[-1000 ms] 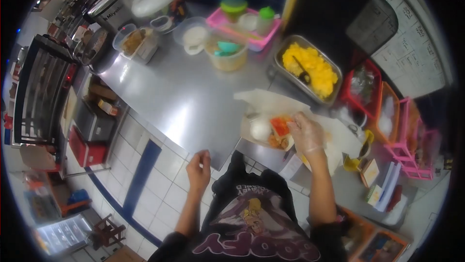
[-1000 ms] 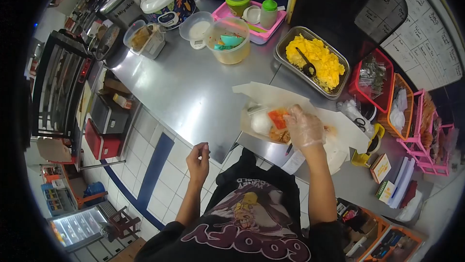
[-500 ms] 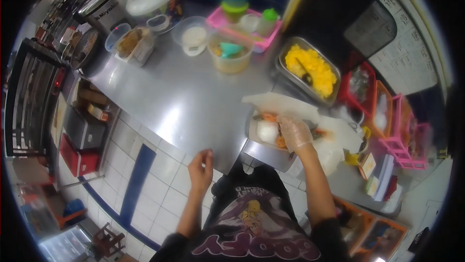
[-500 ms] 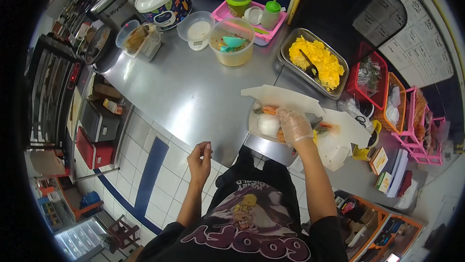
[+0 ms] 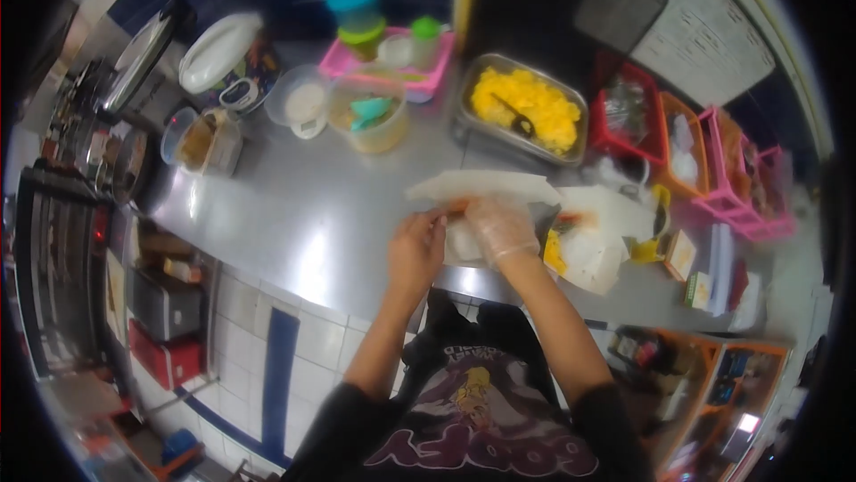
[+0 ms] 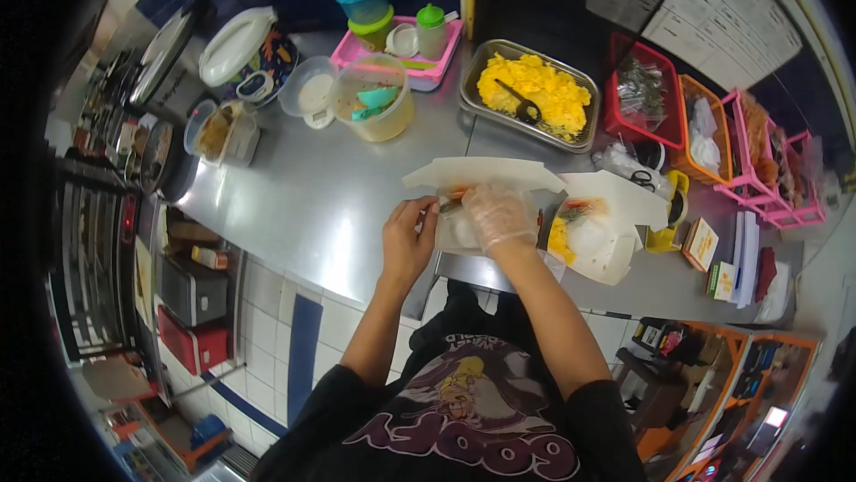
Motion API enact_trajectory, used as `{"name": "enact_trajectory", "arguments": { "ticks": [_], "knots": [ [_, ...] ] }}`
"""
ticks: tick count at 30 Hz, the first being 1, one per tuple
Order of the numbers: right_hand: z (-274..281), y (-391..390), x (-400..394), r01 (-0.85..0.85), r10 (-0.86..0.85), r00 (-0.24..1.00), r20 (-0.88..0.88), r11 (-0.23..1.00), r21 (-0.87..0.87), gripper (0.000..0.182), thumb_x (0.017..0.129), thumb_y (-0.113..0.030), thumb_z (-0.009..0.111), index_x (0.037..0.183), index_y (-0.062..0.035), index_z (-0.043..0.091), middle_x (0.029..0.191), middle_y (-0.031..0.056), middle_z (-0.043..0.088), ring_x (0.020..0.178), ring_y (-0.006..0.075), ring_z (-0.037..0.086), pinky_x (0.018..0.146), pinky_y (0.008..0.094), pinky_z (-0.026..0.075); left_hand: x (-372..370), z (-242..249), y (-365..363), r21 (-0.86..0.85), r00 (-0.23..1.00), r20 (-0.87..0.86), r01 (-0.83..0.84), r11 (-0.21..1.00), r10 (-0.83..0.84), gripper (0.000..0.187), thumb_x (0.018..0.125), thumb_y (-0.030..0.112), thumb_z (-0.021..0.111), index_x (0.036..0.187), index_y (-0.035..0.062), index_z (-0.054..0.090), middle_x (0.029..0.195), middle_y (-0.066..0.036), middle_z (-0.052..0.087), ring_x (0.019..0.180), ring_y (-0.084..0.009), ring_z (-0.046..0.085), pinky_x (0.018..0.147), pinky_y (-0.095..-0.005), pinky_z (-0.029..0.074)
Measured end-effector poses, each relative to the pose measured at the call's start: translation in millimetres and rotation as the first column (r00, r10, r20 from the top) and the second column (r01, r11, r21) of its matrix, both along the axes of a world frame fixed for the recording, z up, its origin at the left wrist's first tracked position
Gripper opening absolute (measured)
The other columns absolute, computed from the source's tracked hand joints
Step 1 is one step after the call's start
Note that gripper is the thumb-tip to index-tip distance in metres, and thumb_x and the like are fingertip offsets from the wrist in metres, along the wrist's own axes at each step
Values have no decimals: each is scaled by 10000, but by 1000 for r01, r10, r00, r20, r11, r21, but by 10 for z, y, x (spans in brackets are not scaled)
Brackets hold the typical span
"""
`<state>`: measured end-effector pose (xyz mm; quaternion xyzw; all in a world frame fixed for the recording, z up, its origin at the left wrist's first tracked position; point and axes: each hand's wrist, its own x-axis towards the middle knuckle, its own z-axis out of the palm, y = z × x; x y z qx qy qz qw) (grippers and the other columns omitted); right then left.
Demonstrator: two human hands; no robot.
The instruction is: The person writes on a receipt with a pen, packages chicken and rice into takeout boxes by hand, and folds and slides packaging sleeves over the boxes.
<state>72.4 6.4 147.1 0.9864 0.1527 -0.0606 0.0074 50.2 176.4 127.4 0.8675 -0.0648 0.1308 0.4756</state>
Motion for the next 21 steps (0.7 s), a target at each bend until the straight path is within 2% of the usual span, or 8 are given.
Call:
{"name": "enact_trajectory", "arguments": {
  "ticks": [4,6,9,10,12,16,19,21],
  "knots": [
    [-129,-78,-14,-41,44,998,38,997,-71,235,870,-183,596,1093,-143,657,1030,39,661,1010,213,628,815,376,544,-15,80,-48,-7,998,67,16,1000,-15,123,938,99,655,1011,9,696,850,-144,679,697,-235,654,633,-329,520],
    [-231,-146,-32,-67,46,982,182,992,107,206,855,-205,605,1049,-139,625,1031,67,613,1012,261,613,797,412,541,-113,-53,-25,-91,996,-2,-89,992,89,146,955,119,649,1019,-1,700,850,-124,686,702,-183,645,638,-305,520],
    [-202,-159,54,-112,84,973,216,986,124,219,836,-199,612,1046,-138,617,1018,67,609,984,263,610,791,399,543,-246,-175,-4,-130,983,-84,-172,976,162,177,974,138,639,1037,-15,701,854,-96,695,725,-132,631,652,-284,522],
    [-197,-162,64,-109,78,972,223,985,130,219,836,-199,612,1046,-138,617,1018,67,609,984,263,610,791,399,543,-284,-169,-19,-125,985,-76,-166,978,158,177,974,138,639,1037,-15,701,854,-96,695,725,-132,631,652,-284,522],
    [-206,-147,67,-113,84,982,168,979,172,213,839,-188,610,1043,-129,614,1003,68,603,971,265,607,794,404,542,-360,-143,-56,-173,963,-152,-248,953,223,182,951,129,638,1039,-15,706,866,-154,705,741,-215,663,664,-337,524],
    [-277,-118,72,-93,46,976,212,971,218,214,831,-172,630,1039,-123,641,1004,70,635,985,222,631,844,350,548,-478,-112,-90,-133,959,-146,-261,956,242,184,961,138,629,1030,-13,709,869,-153,710,748,-216,667,666,-338,527],
    [-304,-119,43,-111,92,985,149,986,128,193,826,-174,641,1012,-125,662,1006,79,637,984,227,634,840,354,551,-551,-75,-85,-92,960,-157,-246,965,230,184,960,142,634,1029,-10,711,869,-153,709,743,-220,665,665,-339,526],
    [-238,-184,-52,-177,103,962,252,939,294,150,823,-180,646,953,-113,678,988,67,631,969,228,639,784,362,562,-590,-78,-63,-65,961,-132,-254,965,244,178,958,136,636,1029,-9,711,860,-145,708,738,-210,660,656,-339,522]
  ]
}}
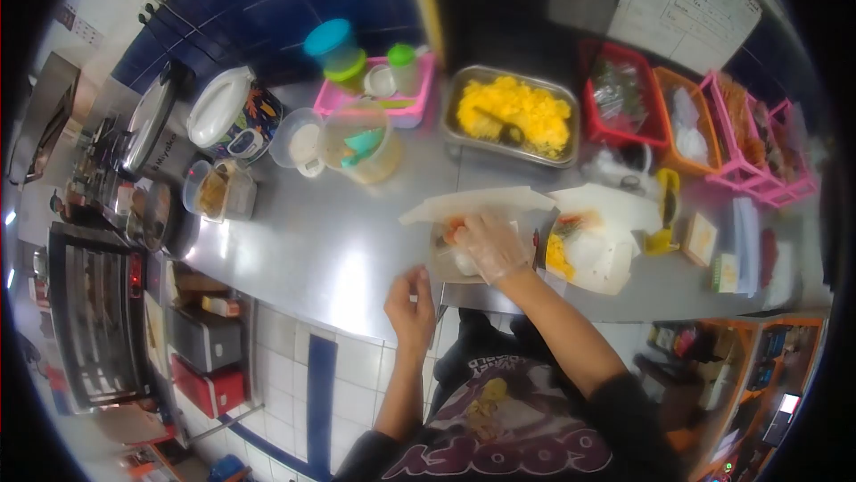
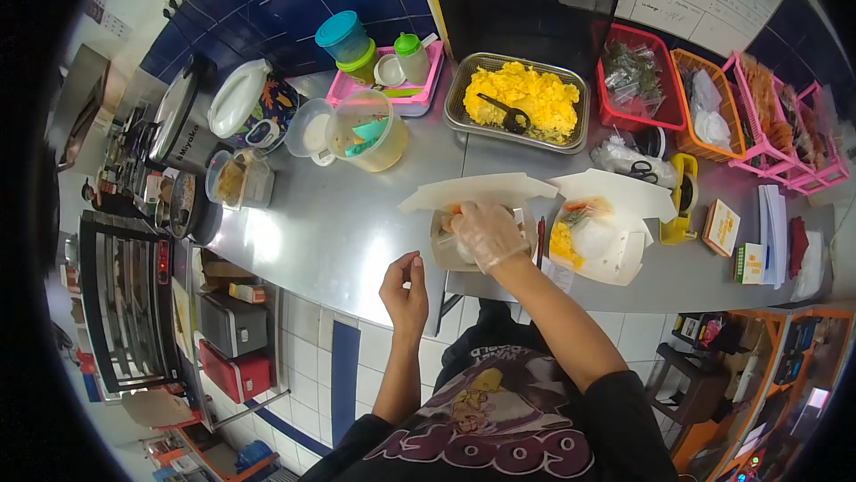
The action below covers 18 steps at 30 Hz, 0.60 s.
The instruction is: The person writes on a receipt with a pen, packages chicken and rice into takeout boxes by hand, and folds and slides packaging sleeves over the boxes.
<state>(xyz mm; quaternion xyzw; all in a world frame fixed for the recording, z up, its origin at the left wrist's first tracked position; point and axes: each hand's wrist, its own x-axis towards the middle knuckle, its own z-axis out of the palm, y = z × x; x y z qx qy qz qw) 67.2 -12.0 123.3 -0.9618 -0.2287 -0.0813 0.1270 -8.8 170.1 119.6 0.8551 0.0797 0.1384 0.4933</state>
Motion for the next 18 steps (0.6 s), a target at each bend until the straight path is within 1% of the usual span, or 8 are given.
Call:
{"name": "enact_trajectory", "arguments": {
  "ticks": [3,5,6,8,11,12,15,18],
  "knots": [
    [305,-235,-264,50,-87,975,203,983,179,164,788,-154,676,941,-97,698,956,54,624,903,246,643,737,372,559,-61,71,17,-41,998,1,-65,997,66,163,955,123,638,1018,-9,710,867,-135,708,739,-198,652,653,-338,518],
    [493,-485,-521,149,-257,936,239,908,392,183,770,-79,738,946,-63,690,943,73,626,841,234,637,728,364,547,-111,27,78,-14,996,30,-89,996,89,155,952,116,642,1015,-8,708,873,-128,707,746,-193,650,658,-333,518],
    [577,-657,-641,154,-261,933,247,912,381,183,770,-79,738,946,-63,690,943,73,626,841,234,637,728,364,547,-126,8,100,9,993,62,-97,995,97,147,949,109,645,1013,-7,707,880,-121,706,753,-189,649,664,-327,519],
    [787,-1198,-849,328,-417,909,-20,683,653,210,780,-10,776,969,-40,689,950,91,639,846,201,636,746,333,537,-236,-338,292,43,989,100,-117,992,113,161,938,99,660,1060,1,694,932,-123,700,816,-211,662,719,-322,533],
    [1067,-2356,-1062,405,-605,793,79,620,672,197,815,5,776,986,-16,681,971,103,651,883,174,635,752,299,528,-265,-288,203,-57,984,-62,-170,984,166,227,1014,156,578,1145,-12,656,1016,-92,703,885,-174,651,785,-309,540],
    [1184,-2714,-1107,514,-715,698,-35,466,720,172,837,-16,764,987,-13,681,941,90,660,883,164,635,757,298,522,-256,-142,47,-148,979,-101,-193,970,179,262,1028,197,564,1152,-19,648,993,-75,691,880,-140,633,769,-278,526],
    [1427,-3928,-1079,562,-836,546,53,412,717,125,863,-76,737,961,-25,678,881,127,663,837,241,649,764,349,523,-174,-47,-400,-91,977,11,-209,974,211,253,1019,194,554,1106,-26,644,878,-34,617,764,-93,552,626,-241,451],
    [1694,-5016,-844,803,-835,413,364,522,287,116,888,-132,648,961,-45,674,921,207,667,884,387,636,813,446,524,-142,62,-853,-69,981,35,-187,980,190,251,1021,188,553,1107,-30,642,883,-33,616,764,-93,546,634,-236,443]
  ]
}}
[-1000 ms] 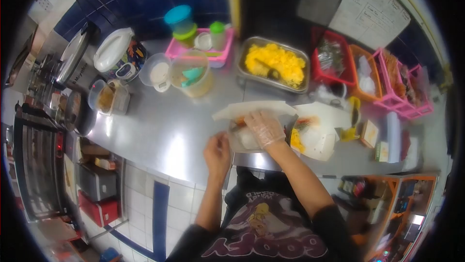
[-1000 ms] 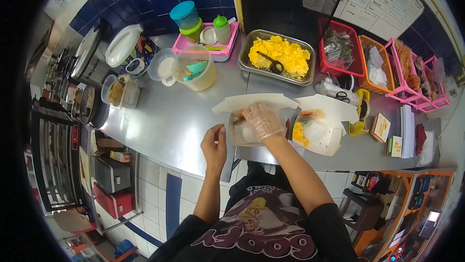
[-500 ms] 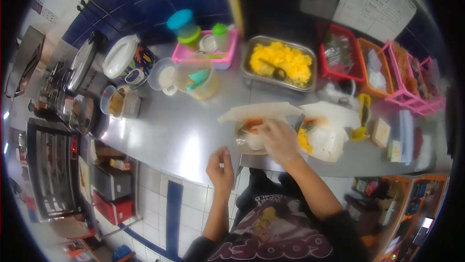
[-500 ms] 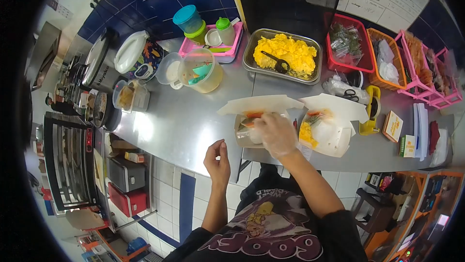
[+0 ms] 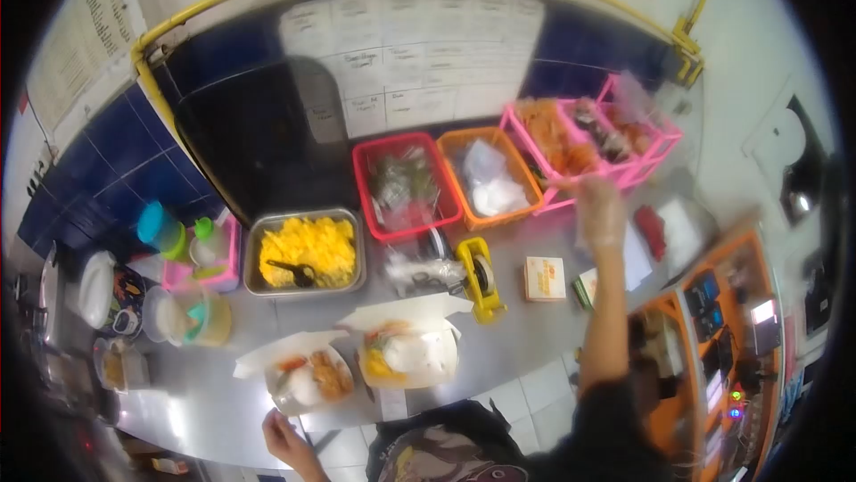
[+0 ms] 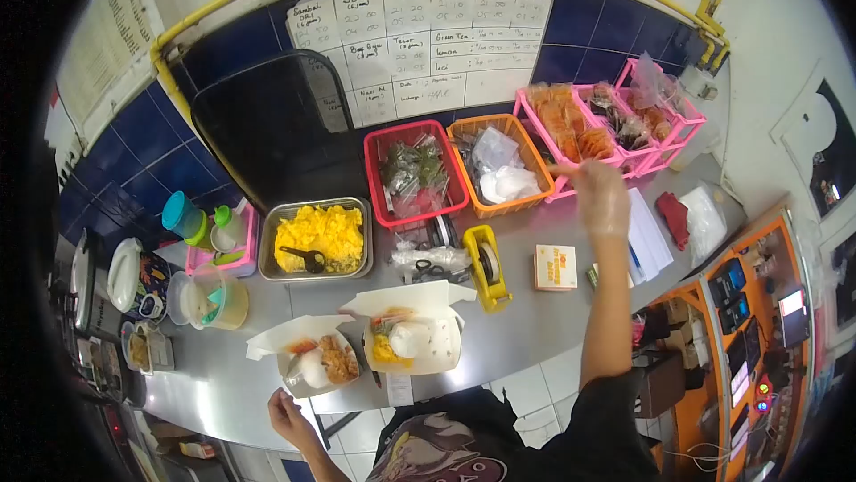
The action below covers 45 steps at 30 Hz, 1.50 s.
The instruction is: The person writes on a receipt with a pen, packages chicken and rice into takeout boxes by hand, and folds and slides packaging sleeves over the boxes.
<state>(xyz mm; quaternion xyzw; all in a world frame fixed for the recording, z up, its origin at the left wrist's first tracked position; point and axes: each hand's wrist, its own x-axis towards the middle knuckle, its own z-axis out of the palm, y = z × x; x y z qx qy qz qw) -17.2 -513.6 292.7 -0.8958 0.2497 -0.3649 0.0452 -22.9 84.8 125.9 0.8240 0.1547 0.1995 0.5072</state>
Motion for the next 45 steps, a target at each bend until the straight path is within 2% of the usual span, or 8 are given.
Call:
{"name": "enact_trajectory", "arguments": {
  "ticks": [11,14,18,21,25,31,37,45],
  "knots": [
    [-1782,-4060,1255,-364,130,863,-488,829,-424,167,923,-158,503,984,-108,649,991,165,680,910,368,646,824,462,529,-549,396,-405,29,997,-68,-17,999,18,176,975,76,598,1052,-62,675,934,-129,712,811,-146,658,716,-292,539],
    [-741,-2348,1437,-220,220,960,-174,975,19,204,942,-142,527,1092,-70,645,1095,152,670,1003,314,632,901,425,504,-546,296,-258,75,986,-125,-102,992,111,176,955,108,641,1061,-21,698,906,-124,721,806,-153,672,730,-297,544],
    [-272,261,1300,-609,438,792,426,609,508,297,968,-121,560,1236,-20,640,1234,133,656,1128,241,615,1004,375,471,72,431,10,380,990,-32,-118,917,140,358,861,44,663,1217,19,640,1107,-181,661,1025,-315,617,893,-407,494],
    [-370,2274,892,-656,723,681,116,531,536,337,916,-100,666,1249,-51,660,1290,138,647,1229,242,594,1052,369,457,835,294,408,616,999,24,16,787,-39,730,782,69,749,1450,76,455,1437,-204,488,1280,-413,473,1104,-472,366],
    [-1068,3801,997,-783,884,445,143,306,542,551,839,-116,710,1365,-68,550,1313,177,621,1222,325,596,1043,400,473,1497,34,801,549,886,-343,459,698,-313,292,830,140,709,1116,83,696,1111,-134,705,1061,-338,627,1076,-546,361],
    [-1366,4416,863,-592,830,358,-429,556,583,418,883,-181,610,1296,-119,576,1283,175,608,1110,349,614,954,467,496,1238,-53,1130,546,865,-135,471,693,-483,190,844,72,643,1022,69,708,996,-122,721,988,-329,647,1033,-532,411],
    [-1933,4676,376,-479,755,598,-269,606,635,599,832,-63,662,1409,-164,536,1406,152,545,1255,356,555,1040,401,471,452,-943,937,363,939,-148,344,866,-311,580,879,44,569,1449,28,460,1376,-253,551,1271,-442,503,1083,-516,377],
    [-1932,4554,394,-403,817,573,65,212,891,508,899,-20,638,1394,-82,541,1370,101,605,1223,199,591,1046,292,427,497,-583,928,-160,944,-272,146,976,-185,344,1043,131,441,1293,-42,602,998,-167,729,888,-160,675,789,-308,523]
  ]
}}
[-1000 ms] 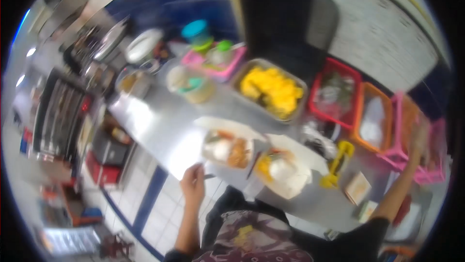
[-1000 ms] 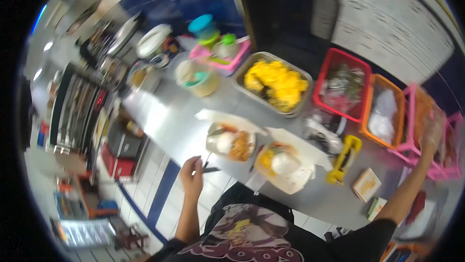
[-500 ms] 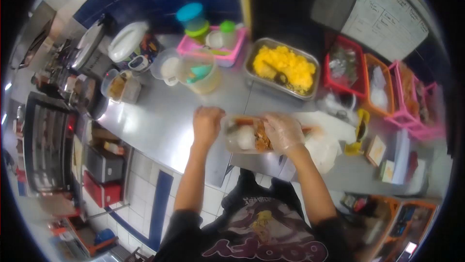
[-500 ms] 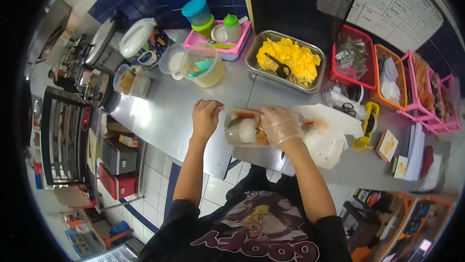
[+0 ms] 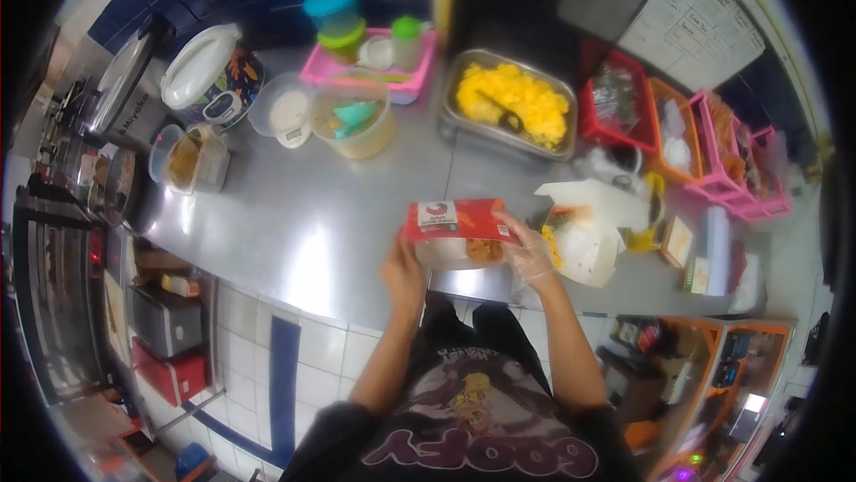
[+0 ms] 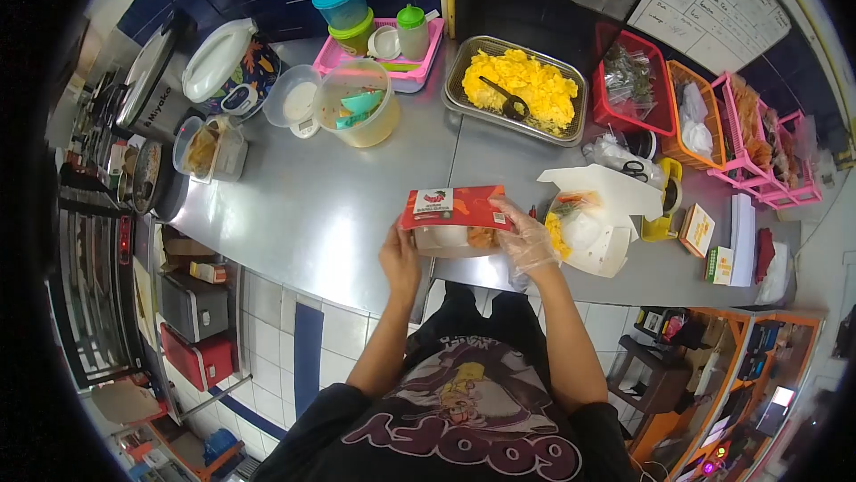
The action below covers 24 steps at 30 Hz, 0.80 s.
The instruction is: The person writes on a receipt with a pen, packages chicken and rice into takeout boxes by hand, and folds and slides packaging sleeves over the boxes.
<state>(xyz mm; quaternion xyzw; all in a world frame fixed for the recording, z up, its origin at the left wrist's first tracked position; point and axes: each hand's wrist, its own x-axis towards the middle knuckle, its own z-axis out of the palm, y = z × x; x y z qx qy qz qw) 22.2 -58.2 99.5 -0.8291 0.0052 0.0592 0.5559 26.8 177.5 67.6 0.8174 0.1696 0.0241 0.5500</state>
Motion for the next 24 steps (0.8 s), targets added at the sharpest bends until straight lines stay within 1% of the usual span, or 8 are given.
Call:
{"name": "enact_trajectory", "arguments": {
  "ticks": [1,4,6,8,12,16,18,24],
  "knots": [
    [11,2,16,9,-9,1000,2,1000,2,508,899,-20,638,1394,-82,541,1370,101,605,1223,199,591,1046,292,427,71,-107,50,83,963,269,-55,995,30,312,1057,115,423,1212,-26,655,783,-92,690,670,-101,581,628,-286,481],
    [6,9,-14,18,23,975,-220,983,185,542,864,70,542,1384,-84,554,1381,89,592,1244,164,566,1075,267,412,88,-77,234,98,993,114,2,995,-14,305,1049,108,437,1221,-31,646,798,-96,699,676,-113,594,631,-291,484],
    [-41,24,-52,28,1,978,-211,991,133,423,927,-5,624,1346,-52,580,1336,91,618,1181,142,575,1040,269,427,87,-89,294,97,998,9,64,993,-65,314,1042,103,445,1256,-47,619,948,-147,723,845,-132,660,768,-298,522],
    [-215,24,-136,51,0,981,-194,965,256,424,927,-5,627,1345,-58,583,1361,88,600,1208,147,561,1050,270,423,45,-293,347,24,979,139,149,989,-150,343,1039,111,447,1297,-69,583,1115,-169,698,1021,-150,646,915,-310,499],
    [-443,52,-236,63,24,982,-186,891,450,560,849,89,635,1373,-97,570,1500,86,452,1301,194,511,1118,297,412,22,-374,482,-176,970,108,235,956,-218,378,1043,139,444,1331,-80,553,1205,-150,659,1079,-161,612,973,-309,468],
    [-236,82,-189,63,-40,997,-67,925,375,507,881,58,615,1360,-103,579,1450,80,517,1244,172,552,1074,278,442,73,-486,579,-341,973,56,230,911,-225,424,1018,203,433,1331,-43,575,1134,-148,701,1053,-196,625,953,-333,473],
    [219,96,-107,95,-99,965,-242,995,-28,473,895,41,581,1345,-103,589,1380,70,587,1119,139,609,1001,256,479,55,-476,585,-327,972,60,233,916,-225,437,1017,219,436,1336,-47,569,1143,-145,694,1048,-190,618,950,-329,473],
    [-29,-65,-79,74,-35,973,-230,984,164,525,857,89,524,1339,-103,601,1357,55,606,988,119,631,929,237,501,63,-505,553,-188,959,129,273,943,-252,454,1026,256,440,1337,-52,560,1207,-162,679,1111,-203,618,963,-330,468]
  ]
}}
